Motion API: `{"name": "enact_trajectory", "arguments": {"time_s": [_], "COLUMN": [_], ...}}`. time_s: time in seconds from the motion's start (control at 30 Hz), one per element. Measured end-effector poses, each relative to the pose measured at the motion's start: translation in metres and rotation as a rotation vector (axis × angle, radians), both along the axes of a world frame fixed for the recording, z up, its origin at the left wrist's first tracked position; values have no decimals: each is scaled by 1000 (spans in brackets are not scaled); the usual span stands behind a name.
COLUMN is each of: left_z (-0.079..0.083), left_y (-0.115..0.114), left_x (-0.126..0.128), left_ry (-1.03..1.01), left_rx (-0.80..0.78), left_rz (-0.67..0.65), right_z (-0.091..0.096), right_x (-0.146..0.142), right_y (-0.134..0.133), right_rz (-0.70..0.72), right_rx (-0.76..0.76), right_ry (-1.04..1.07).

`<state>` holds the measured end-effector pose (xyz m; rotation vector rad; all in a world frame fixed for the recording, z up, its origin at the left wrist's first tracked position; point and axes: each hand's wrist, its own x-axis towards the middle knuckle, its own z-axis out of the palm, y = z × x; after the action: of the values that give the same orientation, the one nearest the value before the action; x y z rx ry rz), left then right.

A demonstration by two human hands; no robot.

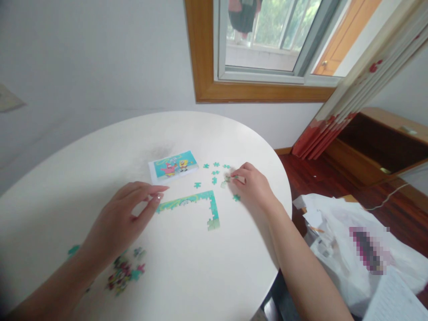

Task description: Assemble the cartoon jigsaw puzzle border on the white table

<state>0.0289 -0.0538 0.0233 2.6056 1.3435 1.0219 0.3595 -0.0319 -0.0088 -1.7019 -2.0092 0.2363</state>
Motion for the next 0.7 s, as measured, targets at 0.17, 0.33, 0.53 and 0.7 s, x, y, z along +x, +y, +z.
{"name": "enact_trajectory", "arguments": {"time_s": [0.17, 0.33, 0.53, 0.7], "left_z": [-2, 7, 34, 38], "left_y": [-1, 0, -3, -12], "left_x": [3, -1, -22, -35], "left_ry": [15, 2, -77, -20], "left_rx": [11, 7, -20, 7], "left_rz": [-36, 19, 212, 110], "right_z": [4, 2, -1, -5], "right_x": [-19, -20, -18, -16], "right_y": [-7, -6, -5, -4], "right_rz": [84, 80, 121, 148], "right_rx": [-76, -72, -64, -58], "right_ry": [-51, -74, -37, 55]}}
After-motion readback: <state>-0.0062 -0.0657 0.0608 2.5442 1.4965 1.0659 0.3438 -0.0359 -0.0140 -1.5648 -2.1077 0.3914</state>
